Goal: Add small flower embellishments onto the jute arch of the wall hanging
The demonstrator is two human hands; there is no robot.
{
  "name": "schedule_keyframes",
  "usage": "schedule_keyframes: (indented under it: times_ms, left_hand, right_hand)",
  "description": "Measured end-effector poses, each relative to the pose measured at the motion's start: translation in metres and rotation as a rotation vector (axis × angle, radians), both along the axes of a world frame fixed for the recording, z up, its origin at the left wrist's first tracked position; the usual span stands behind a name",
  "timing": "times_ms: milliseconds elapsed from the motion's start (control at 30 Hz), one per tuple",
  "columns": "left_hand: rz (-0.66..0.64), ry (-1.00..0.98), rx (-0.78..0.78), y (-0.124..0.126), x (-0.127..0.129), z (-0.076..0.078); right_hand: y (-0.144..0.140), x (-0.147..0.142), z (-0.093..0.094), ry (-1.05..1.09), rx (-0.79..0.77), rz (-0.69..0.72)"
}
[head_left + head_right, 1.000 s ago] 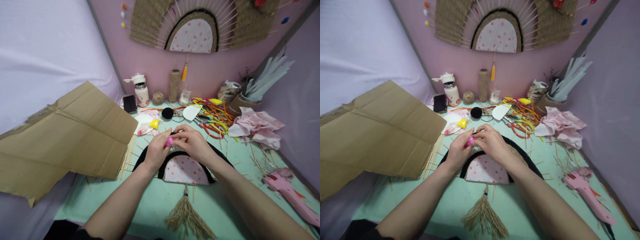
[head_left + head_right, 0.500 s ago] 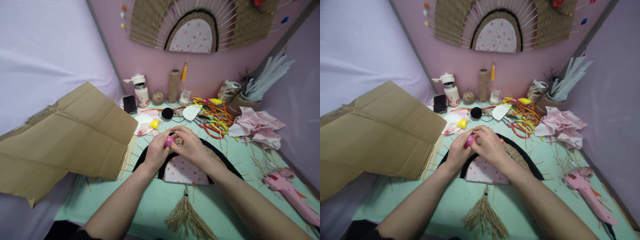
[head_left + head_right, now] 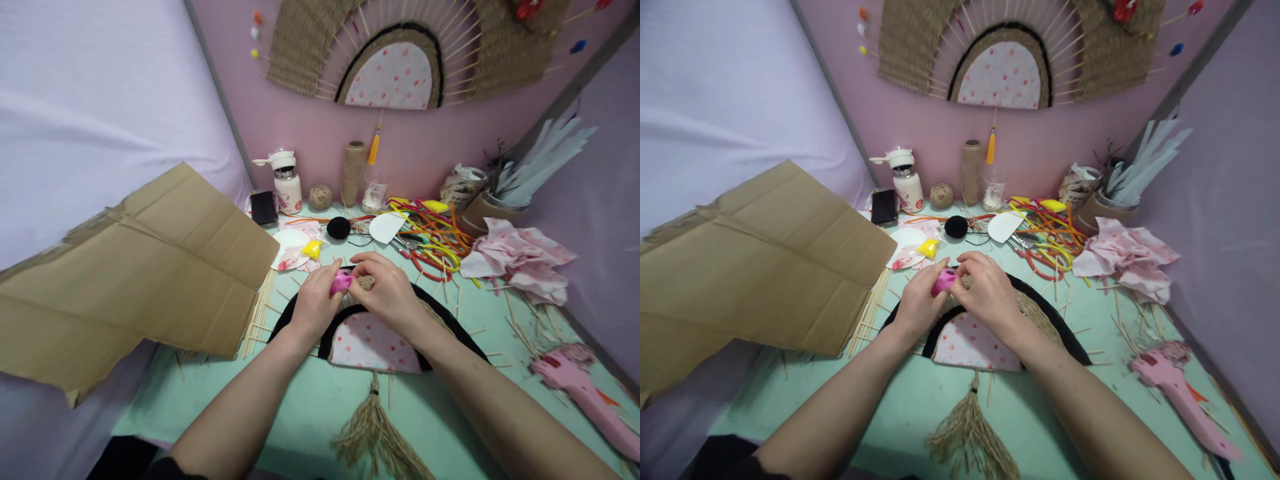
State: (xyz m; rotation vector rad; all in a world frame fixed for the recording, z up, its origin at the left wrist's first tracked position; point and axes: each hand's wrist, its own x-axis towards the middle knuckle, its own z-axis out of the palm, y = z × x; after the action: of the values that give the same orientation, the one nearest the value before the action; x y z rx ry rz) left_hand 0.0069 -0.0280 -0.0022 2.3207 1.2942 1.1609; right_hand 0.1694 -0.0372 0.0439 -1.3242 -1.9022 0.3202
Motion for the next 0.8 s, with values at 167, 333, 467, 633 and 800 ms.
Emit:
schedule_keyframes:
  times_ms: [167, 333, 467, 633, 800]
  left_hand:
    - [0.039, 0.022, -0.015, 0.0014, -0.0024, 0.0008]
    - [0.068, 0.031, -0.035, 0.0022, -0.0041, 0.0016]
    - [0.059, 0.025, -0.041, 0.0024, -0.0036, 0.0034]
    - [0.031, 0.021, -0.038, 0.0023, -0.0026, 0.0032]
    - [0.022, 0.021, -0.035, 0.0018, -0.0027, 0.0021]
  right_hand:
    - [0.0046, 0.0046, 0.0019, 0.157, -0.110, 0.008]
    - [0.0079, 0.0081, 0.0052, 0.294, -0.177, 0.017]
    - [0.0079, 0.0085, 0.0059, 0.286, -0.187, 0.133]
    - [0.0034, 0.0071, 0.0058, 0.124, -0.099, 0.166]
    - [0.0012, 0.0086, 0.0065, 0.029, -0.026, 0.173]
